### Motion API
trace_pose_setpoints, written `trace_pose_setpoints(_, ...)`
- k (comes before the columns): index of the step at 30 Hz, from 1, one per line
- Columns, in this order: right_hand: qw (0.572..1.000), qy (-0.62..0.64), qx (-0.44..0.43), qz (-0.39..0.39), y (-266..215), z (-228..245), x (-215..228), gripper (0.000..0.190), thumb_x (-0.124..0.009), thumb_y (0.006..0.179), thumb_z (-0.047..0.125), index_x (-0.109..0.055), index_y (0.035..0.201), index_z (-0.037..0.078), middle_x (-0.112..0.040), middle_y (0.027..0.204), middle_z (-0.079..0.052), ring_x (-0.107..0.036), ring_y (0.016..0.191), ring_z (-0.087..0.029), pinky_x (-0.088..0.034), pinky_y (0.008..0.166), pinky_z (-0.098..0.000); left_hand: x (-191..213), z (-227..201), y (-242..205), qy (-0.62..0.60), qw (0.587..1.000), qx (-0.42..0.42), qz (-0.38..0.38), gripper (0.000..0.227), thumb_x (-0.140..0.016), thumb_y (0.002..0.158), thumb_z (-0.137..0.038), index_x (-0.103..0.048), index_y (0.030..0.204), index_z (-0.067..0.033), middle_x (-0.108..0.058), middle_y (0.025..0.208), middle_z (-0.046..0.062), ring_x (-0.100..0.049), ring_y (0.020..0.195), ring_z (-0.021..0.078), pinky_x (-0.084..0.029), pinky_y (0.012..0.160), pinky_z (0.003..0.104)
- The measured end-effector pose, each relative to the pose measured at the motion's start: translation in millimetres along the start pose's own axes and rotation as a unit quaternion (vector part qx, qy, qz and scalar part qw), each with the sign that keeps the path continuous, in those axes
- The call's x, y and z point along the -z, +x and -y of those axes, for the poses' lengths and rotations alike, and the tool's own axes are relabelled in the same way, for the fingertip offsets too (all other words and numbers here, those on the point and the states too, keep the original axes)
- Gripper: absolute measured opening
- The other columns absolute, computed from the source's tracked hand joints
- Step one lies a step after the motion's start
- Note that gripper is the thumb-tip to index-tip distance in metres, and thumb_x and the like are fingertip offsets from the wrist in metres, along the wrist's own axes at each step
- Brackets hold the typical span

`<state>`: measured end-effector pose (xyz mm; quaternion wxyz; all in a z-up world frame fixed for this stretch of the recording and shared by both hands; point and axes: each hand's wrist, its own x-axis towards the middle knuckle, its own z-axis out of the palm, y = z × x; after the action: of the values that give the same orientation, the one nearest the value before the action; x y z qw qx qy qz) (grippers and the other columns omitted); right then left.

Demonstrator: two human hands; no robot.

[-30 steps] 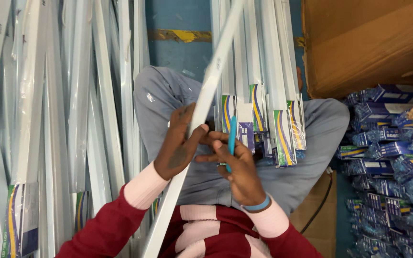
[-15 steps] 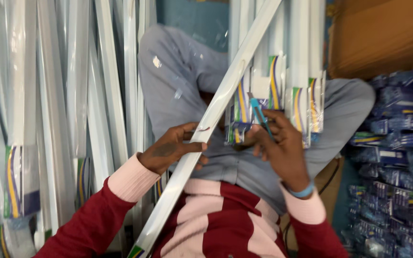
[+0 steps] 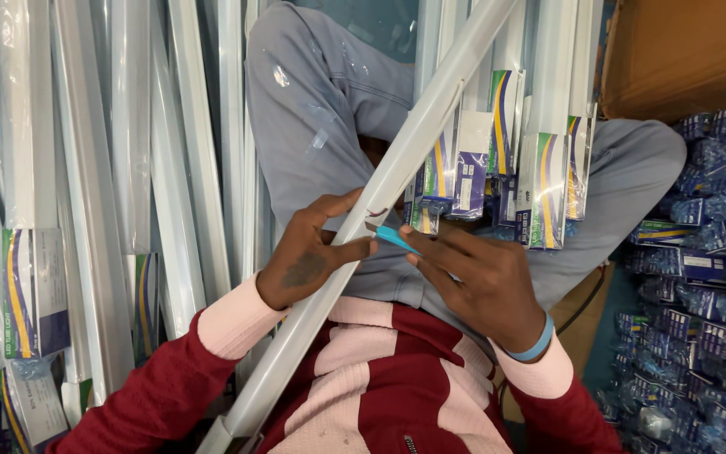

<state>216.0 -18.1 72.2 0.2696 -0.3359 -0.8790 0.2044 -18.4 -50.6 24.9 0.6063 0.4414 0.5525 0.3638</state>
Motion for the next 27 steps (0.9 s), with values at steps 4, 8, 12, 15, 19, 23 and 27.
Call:
trace_pose_setpoints(4, 1.0, -0.004, -0.003, 0.019, 0, -2, -2, 0.036, -0.082, 0.087, 0.011, -0.076, 0.122, 0.005, -0.067, 0.084, -0.009, -0.059, 0.055, -0.017, -0.046, 0.048, -0.0332, -3, -3, -1, -0.009, 1.0, 0.005, 0.008, 0.068, -0.078, 0.084, -0.003, -0.056, 0.148, -0.0128, -0.062, 0.122, 0.009, -0.068, 0.1, 0.0155, -0.062, 0.079, 0.028)
trace_pose_setpoints(8, 0.998, 0.041, -0.02, 0.036, -2, -8, -2, 0.034, -0.081, 0.087, 0.009, -0.075, 0.119, 0.002, -0.069, 0.085, -0.011, -0.063, 0.058, -0.017, -0.049, 0.049, -0.0324, -1, -8, -3, -0.009, 1.0, 0.025, 0.016, 0.068, -0.078, 0.084, -0.005, -0.055, 0.148, -0.0122, -0.061, 0.122, 0.008, -0.069, 0.096, 0.0152, -0.063, 0.076, 0.028)
trace_pose_setpoints(12, 0.991, 0.131, -0.038, 0.004, -1, -18, 7, 0.032, -0.078, 0.09, 0.01, -0.072, 0.121, 0.004, -0.074, 0.099, -0.013, -0.072, 0.075, -0.02, -0.057, 0.062, -0.0306, -2, -13, -3, -0.01, 0.999, 0.032, 0.023, 0.068, -0.077, 0.084, -0.007, -0.054, 0.148, -0.0121, -0.06, 0.123, 0.01, -0.07, 0.094, 0.0149, -0.064, 0.073, 0.027)
trace_pose_setpoints(15, 0.994, 0.094, -0.053, 0.01, 1, -19, 13, 0.031, -0.08, 0.087, 0.009, -0.075, 0.117, 0.006, -0.076, 0.094, -0.012, -0.071, 0.065, -0.018, -0.054, 0.054, -0.0299, -2, -18, -3, -0.037, 0.998, 0.035, 0.039, 0.068, -0.076, 0.086, -0.011, -0.052, 0.15, -0.012, -0.063, 0.121, 0.008, -0.069, 0.086, 0.0134, -0.062, 0.068, 0.027)
trace_pose_setpoints(19, 0.996, -0.011, -0.09, 0.021, 1, -16, 22, 0.033, -0.083, 0.083, 0.01, -0.079, 0.115, 0.008, -0.073, 0.076, -0.009, -0.062, 0.05, -0.021, -0.046, 0.046, -0.0351, -1, -26, -1, -0.064, 0.992, 0.097, 0.057, 0.071, -0.074, 0.085, -0.014, -0.05, 0.152, -0.0109, -0.071, 0.106, 0.007, -0.067, 0.065, 0.0134, -0.06, 0.059, 0.028)
trace_pose_setpoints(23, 0.992, 0.043, -0.106, -0.054, -9, -19, 18, 0.027, -0.078, 0.092, 0.014, -0.075, 0.118, 0.004, -0.072, 0.083, -0.01, -0.062, 0.054, -0.016, -0.045, 0.048, -0.0313, 1, -21, 0, -0.096, 0.983, 0.136, 0.077, 0.067, -0.072, 0.089, -0.018, -0.05, 0.152, -0.008, -0.069, 0.097, 0.008, -0.068, 0.062, 0.0137, -0.061, 0.06, 0.03)
trace_pose_setpoints(27, 0.897, 0.276, -0.323, -0.119, -9, -30, -12, 0.012, -0.063, 0.108, 0.013, -0.067, 0.109, 0.002, -0.066, 0.072, -0.008, -0.05, 0.05, -0.012, -0.035, 0.044, -0.0276, 7, 6, 4, -0.07, 0.983, 0.138, 0.095, 0.064, -0.066, 0.091, -0.029, -0.049, 0.149, -0.0078, -0.069, 0.098, 0.005, -0.07, 0.063, 0.0145, -0.063, 0.059, 0.031)
